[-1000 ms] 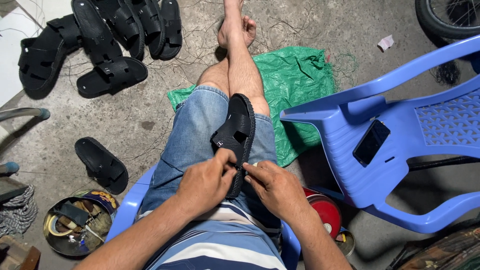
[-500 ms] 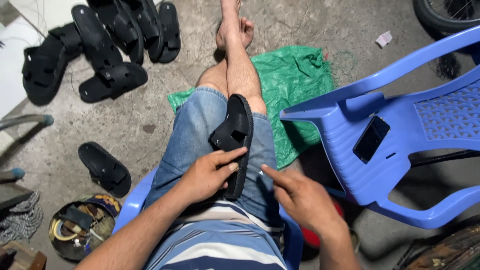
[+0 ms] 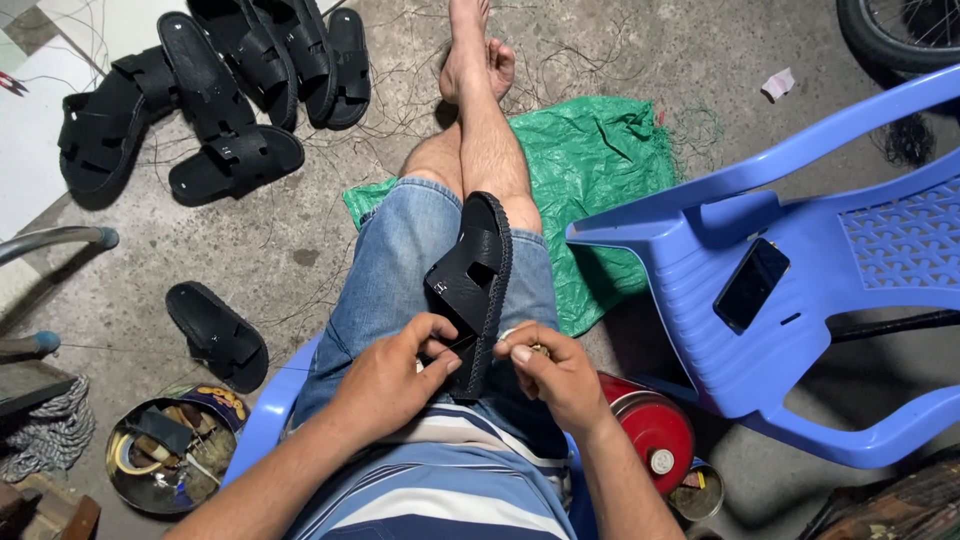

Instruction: The person sits on a blue plastic chair and sews a black sandal resting on their lap using a needle and thread. They repeatedly push the needle through the sandal's sole and pull the thread to secure the stitching. Several other black sandals are visible on the floor nearby.

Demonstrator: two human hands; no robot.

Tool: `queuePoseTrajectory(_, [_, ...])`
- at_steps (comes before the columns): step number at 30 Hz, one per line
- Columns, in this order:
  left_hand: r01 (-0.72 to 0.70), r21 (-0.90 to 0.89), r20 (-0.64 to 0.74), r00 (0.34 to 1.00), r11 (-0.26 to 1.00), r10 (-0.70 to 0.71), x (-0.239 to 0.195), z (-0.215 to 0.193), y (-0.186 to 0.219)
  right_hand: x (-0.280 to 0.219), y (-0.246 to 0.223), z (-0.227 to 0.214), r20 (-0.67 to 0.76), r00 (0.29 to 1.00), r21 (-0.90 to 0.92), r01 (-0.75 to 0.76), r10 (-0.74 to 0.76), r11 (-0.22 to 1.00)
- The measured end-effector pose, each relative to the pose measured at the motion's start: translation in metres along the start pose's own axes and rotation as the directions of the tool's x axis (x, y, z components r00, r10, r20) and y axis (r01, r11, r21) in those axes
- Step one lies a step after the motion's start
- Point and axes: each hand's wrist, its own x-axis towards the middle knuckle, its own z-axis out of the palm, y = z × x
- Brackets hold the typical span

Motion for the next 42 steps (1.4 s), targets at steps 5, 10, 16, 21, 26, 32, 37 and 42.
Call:
queuePoseTrajectory(5, [0.252,-0.641,0.196,0.967,0.725,-0.162,0.006,0.003,-0.001,0.012,-0.004,0.019,0.172,0.965,-0.741,0.26,-0.2,0.619])
queuePoseTrajectory(10, [0.146,-0.439,0.088,0.989,0.887,-0.12,0.005,-0.023,0.017,0.03,-0.026,-0.003,-0.194,0.98,-0.191,-0.091,0.053,0.977])
queuePoseTrajectory(16, [0.008,0.233,0.06,0.998,0.973,-0.023,-0.001,-0.028,0.011,0.032,-0.077,-0.112,-0.766,0.637,0.342,0.295,0.083,0.892])
queuePoseTrajectory(21, [-0.068,0.385,0.135,0.991,0.92,0.017,-0.003,-0.031,0.021,0.021,-0.043,-0.058,-0.631,0.687,-0.315,0.195,-0.359,0.929])
queuePoseTrajectory(26, [-0.14,0.43,0.164,0.984,0.892,0.075,-0.009,-0.032,0.016,0.01,0.017,-0.011,0.068,0.949,-0.825,0.228,-0.309,0.518])
queuePoseTrajectory(32, [-0.38,-0.539,0.192,0.814,0.752,0.548,-0.027,-0.054,0.029,0.019,0.007,-0.018,0.033,0.993,-0.658,0.104,-0.11,0.746])
queuePoseTrajectory(37, [-0.084,-0.735,0.122,0.96,0.673,0.252,-0.015,-0.025,0.008,0.022,0.01,-0.028,0.082,0.996,-0.585,0.075,-0.033,0.808])
queuePoseTrajectory(42, [0.174,-0.197,0.102,0.982,0.965,-0.156,0.007,-0.014,0.02,0.023,0.003,-0.021,0.087,0.996,-0.544,0.075,-0.032,0.836])
